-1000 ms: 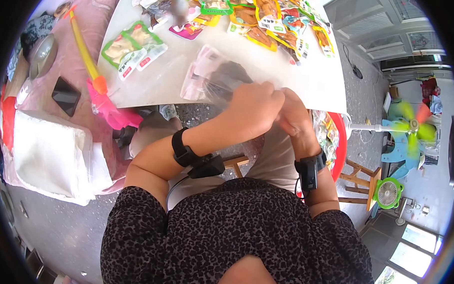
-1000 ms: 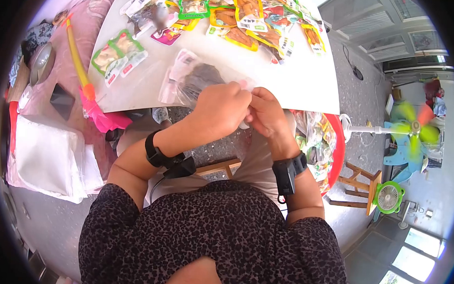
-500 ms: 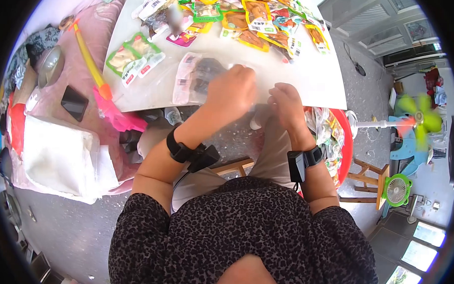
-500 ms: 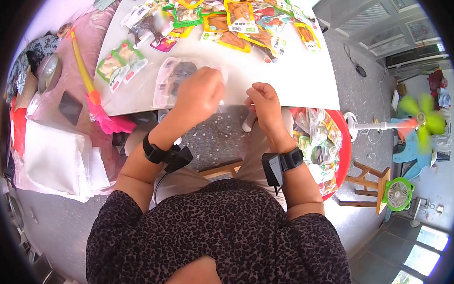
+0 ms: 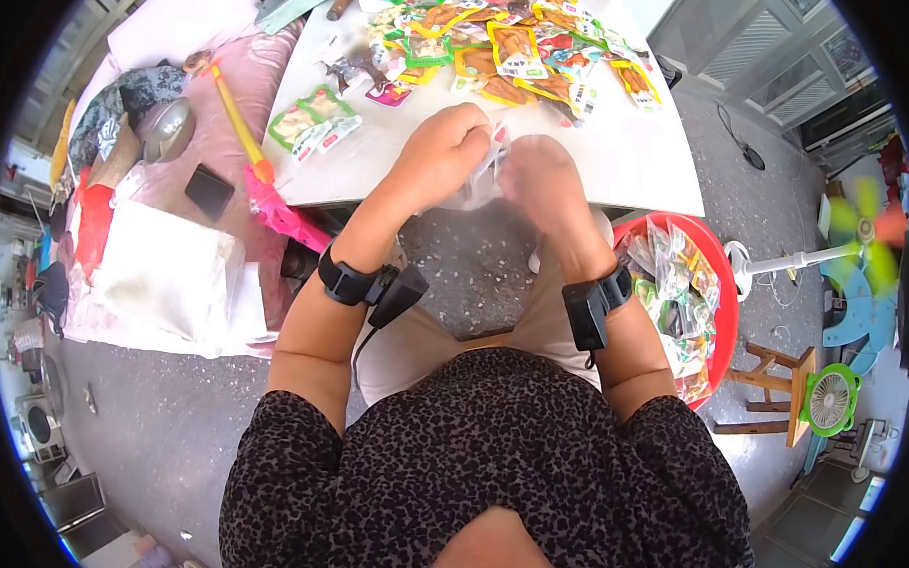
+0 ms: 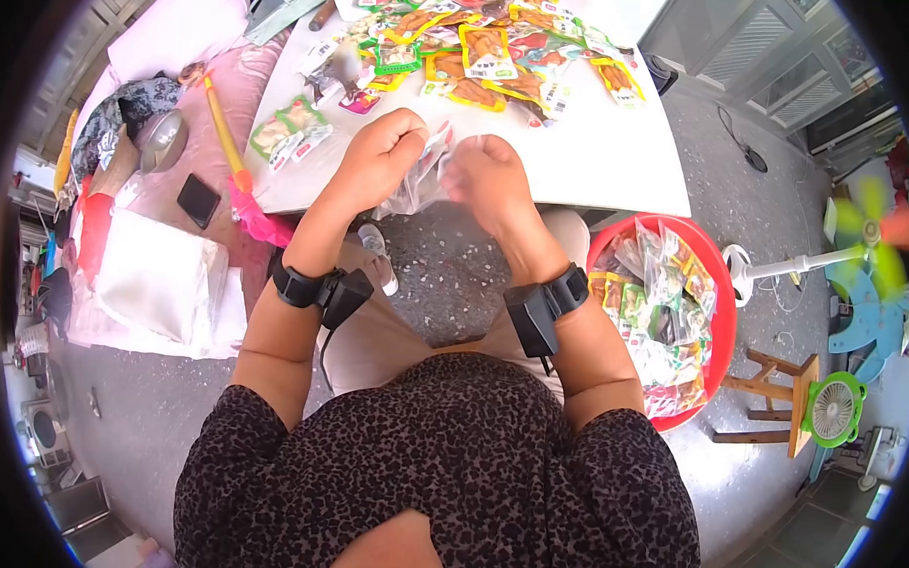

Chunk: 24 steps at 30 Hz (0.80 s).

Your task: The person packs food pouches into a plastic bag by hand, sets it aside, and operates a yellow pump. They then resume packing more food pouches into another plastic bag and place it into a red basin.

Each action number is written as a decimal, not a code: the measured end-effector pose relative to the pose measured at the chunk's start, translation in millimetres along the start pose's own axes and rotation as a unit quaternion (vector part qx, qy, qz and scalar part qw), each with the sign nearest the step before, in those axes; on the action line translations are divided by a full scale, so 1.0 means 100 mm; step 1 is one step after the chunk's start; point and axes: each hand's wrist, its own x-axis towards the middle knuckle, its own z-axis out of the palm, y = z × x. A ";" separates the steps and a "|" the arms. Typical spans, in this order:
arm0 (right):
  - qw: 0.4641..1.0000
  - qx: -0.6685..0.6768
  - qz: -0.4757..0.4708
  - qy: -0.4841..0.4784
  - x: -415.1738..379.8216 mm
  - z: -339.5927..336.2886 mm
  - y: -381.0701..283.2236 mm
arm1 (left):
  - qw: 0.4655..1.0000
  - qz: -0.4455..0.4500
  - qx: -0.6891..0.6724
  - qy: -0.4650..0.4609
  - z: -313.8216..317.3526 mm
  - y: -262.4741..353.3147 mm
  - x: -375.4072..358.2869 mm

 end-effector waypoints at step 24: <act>0.963 -0.220 -0.021 -0.154 0.34 -0.36 -0.02 | 0.973 0.075 0.216 0.017 0.57 0.13 -0.24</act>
